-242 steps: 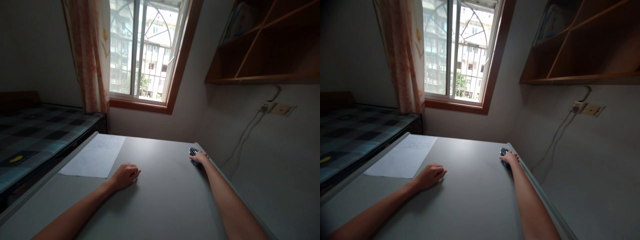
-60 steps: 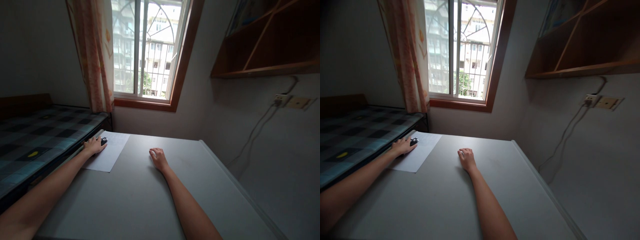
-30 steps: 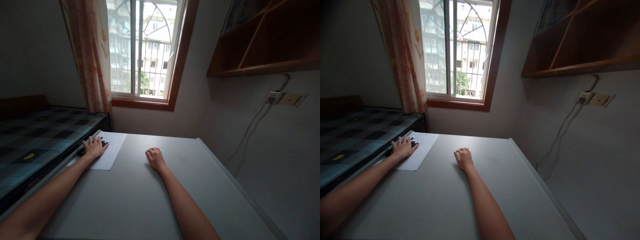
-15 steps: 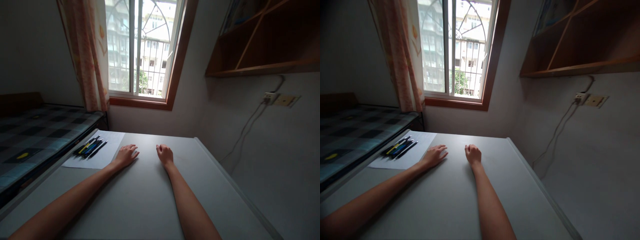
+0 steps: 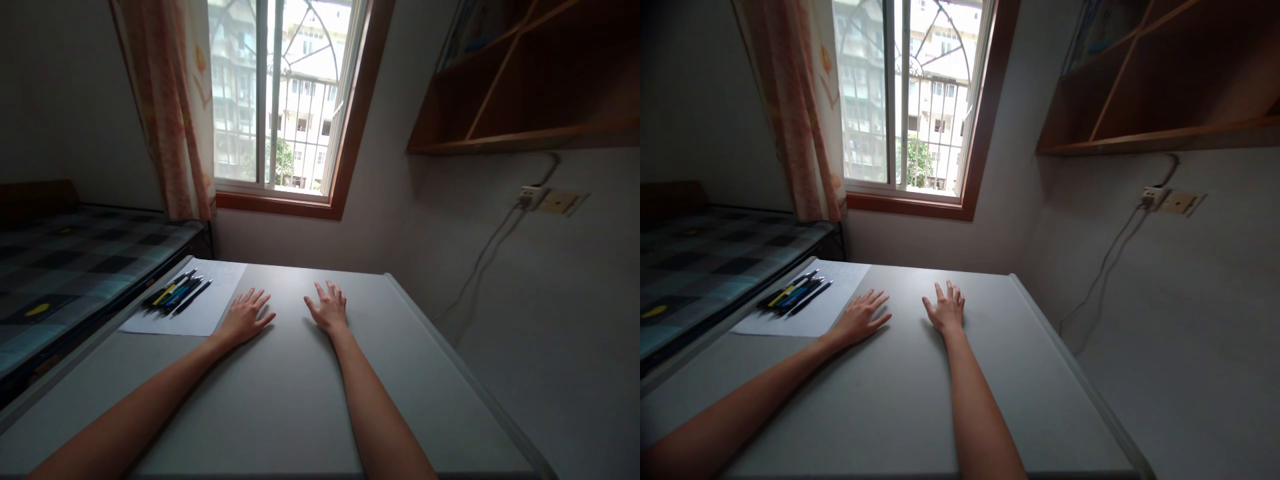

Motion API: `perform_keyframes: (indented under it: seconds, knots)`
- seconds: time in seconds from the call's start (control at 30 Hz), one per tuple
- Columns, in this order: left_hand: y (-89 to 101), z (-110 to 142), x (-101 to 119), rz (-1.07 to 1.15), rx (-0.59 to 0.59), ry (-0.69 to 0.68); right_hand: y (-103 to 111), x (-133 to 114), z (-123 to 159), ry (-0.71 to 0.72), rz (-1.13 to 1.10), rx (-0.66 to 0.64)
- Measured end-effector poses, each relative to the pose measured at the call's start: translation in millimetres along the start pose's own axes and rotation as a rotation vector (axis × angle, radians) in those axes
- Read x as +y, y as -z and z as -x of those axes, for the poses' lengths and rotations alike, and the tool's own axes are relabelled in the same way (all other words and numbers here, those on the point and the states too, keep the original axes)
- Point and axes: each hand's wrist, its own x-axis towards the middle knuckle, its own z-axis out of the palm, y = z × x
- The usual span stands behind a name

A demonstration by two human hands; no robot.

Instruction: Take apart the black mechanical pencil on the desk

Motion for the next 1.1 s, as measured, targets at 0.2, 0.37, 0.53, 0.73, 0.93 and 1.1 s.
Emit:
perform_keyframes:
  seconds: [0.2, 0.37, 0.53, 0.73, 0.93, 1.1]
  knots:
    - [-0.5, -1.3, 2.5, 0.004, -0.098, 0.060, -5.1, -5.6, 3.4, -0.037, 0.045, -0.293]
    - [-2.6, -1.5, -0.8, 0.008, -0.189, 0.046, -4.2, -6.8, 2.7, -0.052, 0.057, -0.373]
    - [-3.1, -1.6, -2.5, 0.009, -0.194, 0.033, -6.7, -6.3, 2.2, -0.046, 0.055, -0.380]
    - [-1.9, -1.9, -1.5, 0.011, -0.199, 0.041, -8.4, -5.6, 2.0, -0.047, 0.050, -0.377]
    - [-0.6, -1.7, -1.1, 0.014, -0.196, 0.030, -9.1, -4.8, 1.8, -0.047, 0.045, -0.379]
    - [-0.1, -1.2, -0.4, 0.015, -0.194, 0.037, -11.3, -3.5, 1.8, -0.043, 0.036, -0.370]
